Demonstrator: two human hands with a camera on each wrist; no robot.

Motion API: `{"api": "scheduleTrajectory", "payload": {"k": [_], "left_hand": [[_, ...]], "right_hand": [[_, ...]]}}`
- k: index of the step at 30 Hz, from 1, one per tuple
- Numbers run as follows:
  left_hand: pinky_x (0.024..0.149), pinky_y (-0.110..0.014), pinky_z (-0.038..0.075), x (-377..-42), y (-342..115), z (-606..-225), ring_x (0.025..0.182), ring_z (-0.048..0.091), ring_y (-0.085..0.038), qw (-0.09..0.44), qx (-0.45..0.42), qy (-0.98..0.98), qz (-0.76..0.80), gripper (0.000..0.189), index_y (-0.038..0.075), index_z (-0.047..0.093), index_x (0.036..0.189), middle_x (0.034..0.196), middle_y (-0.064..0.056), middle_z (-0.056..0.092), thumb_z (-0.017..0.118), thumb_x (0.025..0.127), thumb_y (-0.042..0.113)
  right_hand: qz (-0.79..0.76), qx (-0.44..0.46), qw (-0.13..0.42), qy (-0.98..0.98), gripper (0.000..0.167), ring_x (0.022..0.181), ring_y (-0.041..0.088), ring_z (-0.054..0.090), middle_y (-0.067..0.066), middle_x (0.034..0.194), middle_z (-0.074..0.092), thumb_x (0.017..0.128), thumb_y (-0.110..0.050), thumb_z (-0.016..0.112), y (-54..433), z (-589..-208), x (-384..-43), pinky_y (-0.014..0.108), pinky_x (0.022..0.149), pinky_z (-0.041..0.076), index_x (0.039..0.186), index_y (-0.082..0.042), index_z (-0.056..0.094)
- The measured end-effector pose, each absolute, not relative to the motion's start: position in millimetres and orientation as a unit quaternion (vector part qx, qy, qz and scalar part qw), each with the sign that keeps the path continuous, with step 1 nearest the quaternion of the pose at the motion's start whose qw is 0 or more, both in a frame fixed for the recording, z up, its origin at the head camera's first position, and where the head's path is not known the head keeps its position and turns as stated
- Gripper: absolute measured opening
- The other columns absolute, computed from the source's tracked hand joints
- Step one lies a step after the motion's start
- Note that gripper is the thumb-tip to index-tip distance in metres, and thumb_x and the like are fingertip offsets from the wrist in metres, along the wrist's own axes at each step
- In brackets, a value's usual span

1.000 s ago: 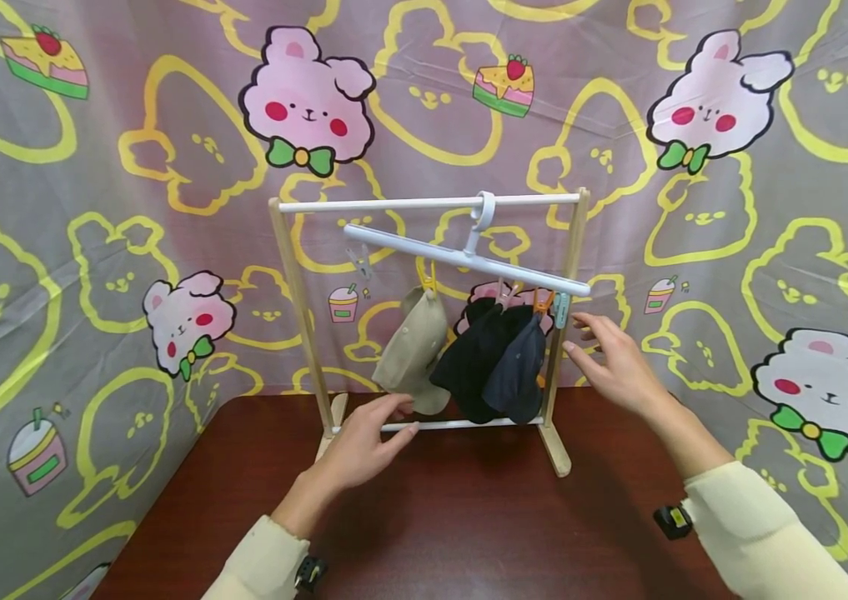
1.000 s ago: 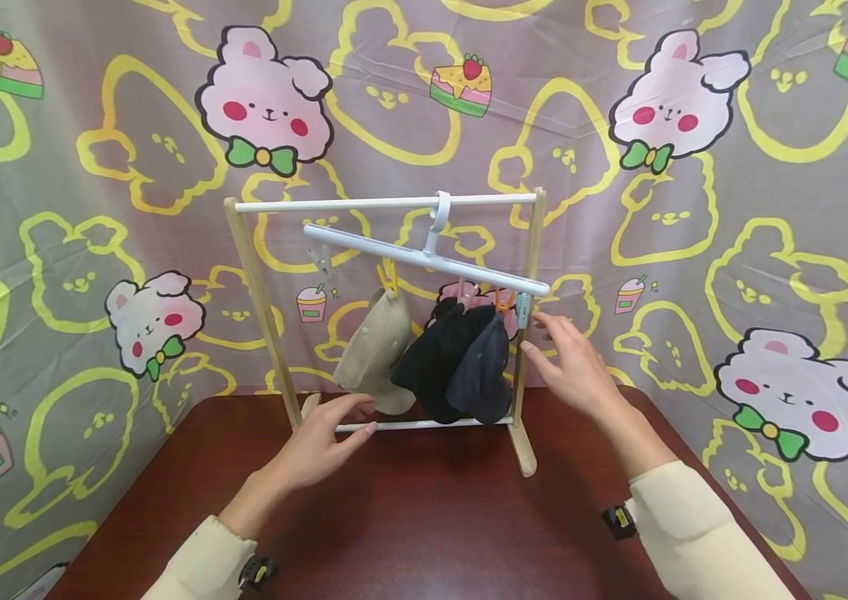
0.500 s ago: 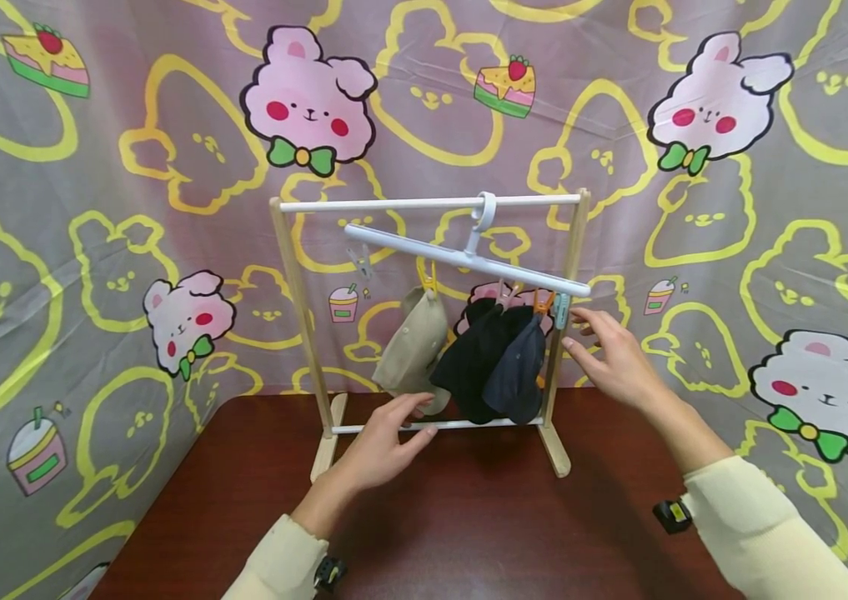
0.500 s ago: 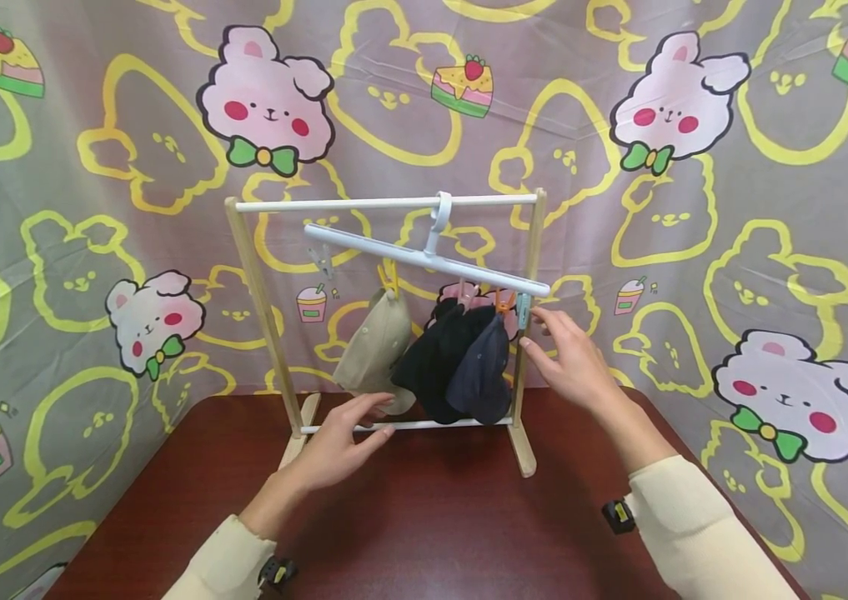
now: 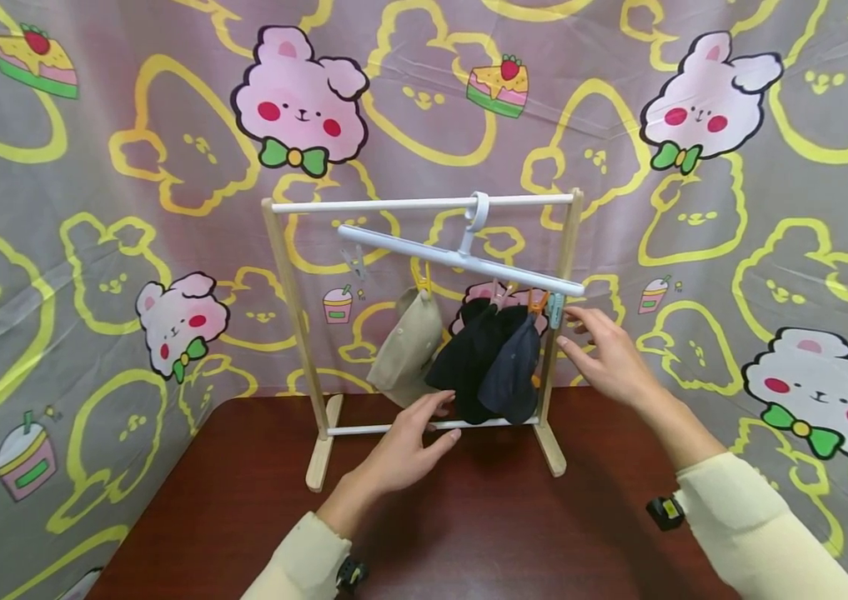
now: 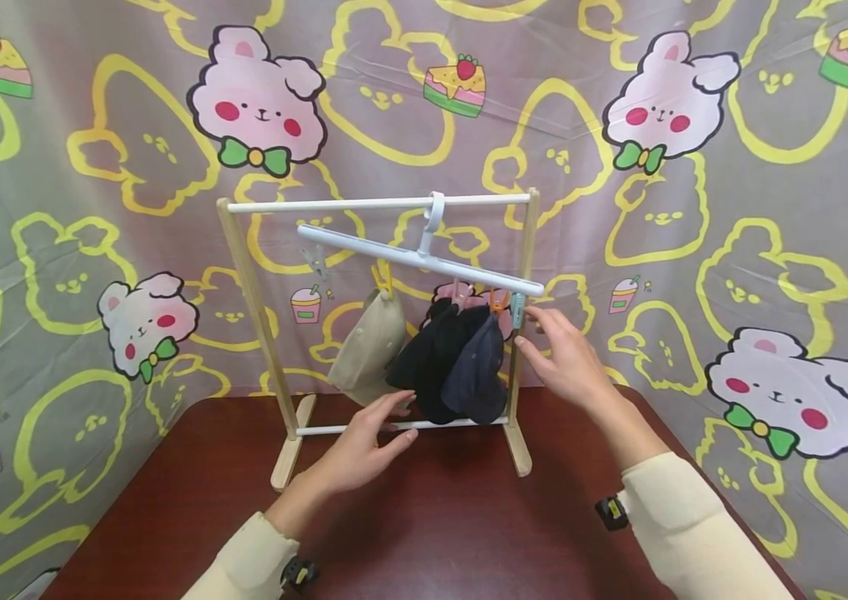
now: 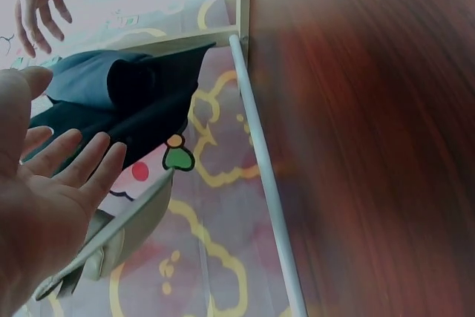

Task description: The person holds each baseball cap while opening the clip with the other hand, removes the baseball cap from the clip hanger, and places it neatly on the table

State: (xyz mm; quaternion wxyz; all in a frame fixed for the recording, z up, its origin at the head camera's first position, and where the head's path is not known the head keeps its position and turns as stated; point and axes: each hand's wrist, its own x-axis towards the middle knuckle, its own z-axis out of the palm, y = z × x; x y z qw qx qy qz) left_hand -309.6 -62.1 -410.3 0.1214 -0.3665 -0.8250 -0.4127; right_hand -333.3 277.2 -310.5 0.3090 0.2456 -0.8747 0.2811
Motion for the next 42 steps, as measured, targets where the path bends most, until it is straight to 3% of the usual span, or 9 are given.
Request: {"api": "scheduleTrajectory", "payload": {"k": [6, 19, 29, 37, 42], "left_hand": [[0.103, -0.041, 0.056, -311.0, -52.8, -408.5, 0.129, 0.059, -0.029, 0.099, -0.356, -0.818, -0.441, 0.061, 0.007, 0.042, 0.153, 0.151, -0.010, 0.050, 0.067, 0.100, 0.025], [0.107, -0.046, 0.052, -317.6, -30.1, -410.2, 0.135, 0.054, -0.028, 0.070, -0.327, -0.809, -0.484, 0.063, 0.007, 0.038, 0.154, 0.154, -0.011, 0.045, 0.066, 0.101, 0.027], [0.110, -0.047, 0.049, -322.9, -17.5, -416.0, 0.139, 0.049, -0.032, 0.065, -0.304, -0.813, -0.492, 0.066, 0.005, 0.034, 0.156, 0.158, -0.013, 0.040, 0.062, 0.103, 0.032], [0.110, -0.048, 0.049, -329.5, -5.3, -415.5, 0.140, 0.047, -0.033, 0.058, -0.273, -0.813, -0.511, 0.067, 0.003, 0.030, 0.158, 0.158, -0.016, 0.040, 0.060, 0.104, 0.030], [0.109, -0.051, 0.049, -333.5, 2.1, -416.5, 0.141, 0.045, -0.035, 0.048, -0.257, -0.808, -0.528, 0.068, 0.002, 0.028, 0.158, 0.159, -0.018, 0.038, 0.059, 0.105, 0.031]], "right_hand": [[0.285, 0.245, 0.309, -0.874, 0.047, 0.111, 0.043, 0.061, 0.024, 0.127, 0.060, 0.098, -0.012, 0.067, 272.8, -307.6, -335.3, 0.059, 0.090, 0.053, 0.139, 0.005, 0.054], [0.283, 0.250, 0.314, -0.871, 0.046, 0.109, 0.041, 0.063, 0.021, 0.127, 0.061, 0.097, -0.010, 0.067, 266.9, -301.0, -337.4, 0.058, 0.090, 0.052, 0.139, 0.004, 0.055], [0.303, 0.251, 0.308, -0.866, 0.044, 0.108, 0.040, 0.064, 0.025, 0.128, 0.064, 0.096, -0.005, 0.067, 265.3, -300.3, -341.2, 0.051, 0.083, 0.053, 0.137, 0.007, 0.056], [0.317, 0.241, 0.272, -0.876, 0.048, 0.110, 0.040, 0.065, 0.027, 0.128, 0.065, 0.099, -0.007, 0.064, 261.2, -299.8, -342.7, 0.057, 0.087, 0.054, 0.142, 0.008, 0.052], [0.331, 0.238, 0.217, -0.887, 0.056, 0.104, 0.041, 0.069, 0.029, 0.125, 0.066, 0.103, -0.013, 0.060, 258.1, -299.6, -340.1, 0.059, 0.089, 0.056, 0.151, 0.008, 0.040]]}}
